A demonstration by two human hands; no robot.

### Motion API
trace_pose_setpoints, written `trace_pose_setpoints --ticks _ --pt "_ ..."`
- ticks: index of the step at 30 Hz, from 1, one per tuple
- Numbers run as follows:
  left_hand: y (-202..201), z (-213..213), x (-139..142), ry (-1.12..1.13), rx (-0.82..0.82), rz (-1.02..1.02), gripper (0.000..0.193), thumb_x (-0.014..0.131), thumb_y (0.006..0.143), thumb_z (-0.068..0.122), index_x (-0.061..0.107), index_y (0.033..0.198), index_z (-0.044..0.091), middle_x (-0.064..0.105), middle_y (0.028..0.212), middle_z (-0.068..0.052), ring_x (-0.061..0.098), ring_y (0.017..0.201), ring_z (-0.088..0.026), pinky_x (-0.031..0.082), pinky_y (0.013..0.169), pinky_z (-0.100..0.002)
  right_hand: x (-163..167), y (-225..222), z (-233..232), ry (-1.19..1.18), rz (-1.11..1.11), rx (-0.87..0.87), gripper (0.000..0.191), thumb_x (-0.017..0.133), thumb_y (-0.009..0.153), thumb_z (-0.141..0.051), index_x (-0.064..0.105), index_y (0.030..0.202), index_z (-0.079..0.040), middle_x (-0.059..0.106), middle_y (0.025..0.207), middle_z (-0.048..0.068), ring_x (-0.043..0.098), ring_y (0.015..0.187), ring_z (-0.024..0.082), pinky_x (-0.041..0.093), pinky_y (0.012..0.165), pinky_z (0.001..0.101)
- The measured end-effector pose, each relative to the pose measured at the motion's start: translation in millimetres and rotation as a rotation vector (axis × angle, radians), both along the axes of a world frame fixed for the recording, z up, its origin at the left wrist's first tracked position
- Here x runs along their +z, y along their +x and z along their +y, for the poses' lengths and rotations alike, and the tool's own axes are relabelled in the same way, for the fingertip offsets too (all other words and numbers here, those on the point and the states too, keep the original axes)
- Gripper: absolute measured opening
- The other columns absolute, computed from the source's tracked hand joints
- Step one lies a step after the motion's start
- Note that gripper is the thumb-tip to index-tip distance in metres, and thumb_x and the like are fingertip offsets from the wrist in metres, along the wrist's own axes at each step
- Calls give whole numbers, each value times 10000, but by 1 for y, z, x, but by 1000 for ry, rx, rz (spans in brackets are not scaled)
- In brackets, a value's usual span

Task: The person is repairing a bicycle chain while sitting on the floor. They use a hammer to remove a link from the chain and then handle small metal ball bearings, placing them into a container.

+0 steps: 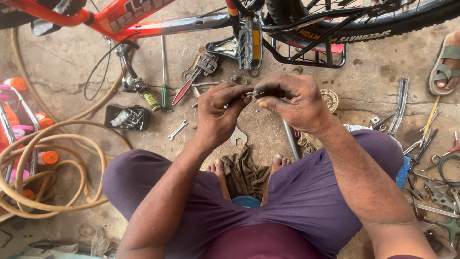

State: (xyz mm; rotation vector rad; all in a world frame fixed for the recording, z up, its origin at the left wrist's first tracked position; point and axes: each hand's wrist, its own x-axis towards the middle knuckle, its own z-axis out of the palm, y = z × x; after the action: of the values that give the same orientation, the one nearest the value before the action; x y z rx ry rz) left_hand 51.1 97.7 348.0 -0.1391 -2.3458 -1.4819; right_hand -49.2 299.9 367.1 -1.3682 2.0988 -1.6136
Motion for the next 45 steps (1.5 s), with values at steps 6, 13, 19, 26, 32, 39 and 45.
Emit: trace_pose_setpoints --ticks 6,13,19,26,32,39,45 --pt "1 2 3 -31 15 25 174 769 951 95 773 1125 83 737 930 -39 661 844 -158 521 771 -332 1 1 2 -24 -33 -16 132 761 978 -38 715 1101 -28 747 987 79 730 843 110 622 698 214" --pt "-1 -2 -2 120 -119 -31 253 723 965 290 754 1119 91 653 830 -12 589 737 -125 465 634 -296 -4 -2 2 -102 115 -31 82 757 987 -32 700 1046 -37 744 1005 109 736 851 130 625 698 227" --pt "2 -3 -3 125 -115 -93 298 698 991 400 793 1079 131 678 816 4 590 733 -116 460 624 -305 -9 -4 2 -162 210 -13 90 754 986 -64 686 1044 -50 750 980 91 741 812 120 612 629 214" --pt "4 9 -7 32 -57 85 204 748 982 321 777 1061 135 730 899 -2 612 771 -86 468 634 -288 -3 7 11 -212 108 -56 98 753 999 -74 687 1069 -57 737 983 78 713 797 109 584 577 178" --pt "-4 33 -13 -122 117 417 200 823 922 155 759 1090 68 737 910 -47 555 726 -127 409 664 -329 -1 4 21 -225 -401 -13 198 749 949 -15 708 1142 2 730 1045 108 709 911 117 603 769 217" --pt "-25 32 -11 -96 120 353 218 849 886 87 751 1081 79 703 887 -24 597 727 -141 415 660 -320 -14 -8 29 -184 -428 -24 241 739 947 23 693 1183 31 724 1141 129 712 1012 147 625 861 241" --pt "-38 35 -19 -116 94 319 236 866 865 100 748 1069 83 617 770 -2 552 667 -154 390 622 -340 -29 -19 32 -154 -458 -92 214 731 967 24 698 1179 24 725 1145 134 713 1033 146 621 878 244"
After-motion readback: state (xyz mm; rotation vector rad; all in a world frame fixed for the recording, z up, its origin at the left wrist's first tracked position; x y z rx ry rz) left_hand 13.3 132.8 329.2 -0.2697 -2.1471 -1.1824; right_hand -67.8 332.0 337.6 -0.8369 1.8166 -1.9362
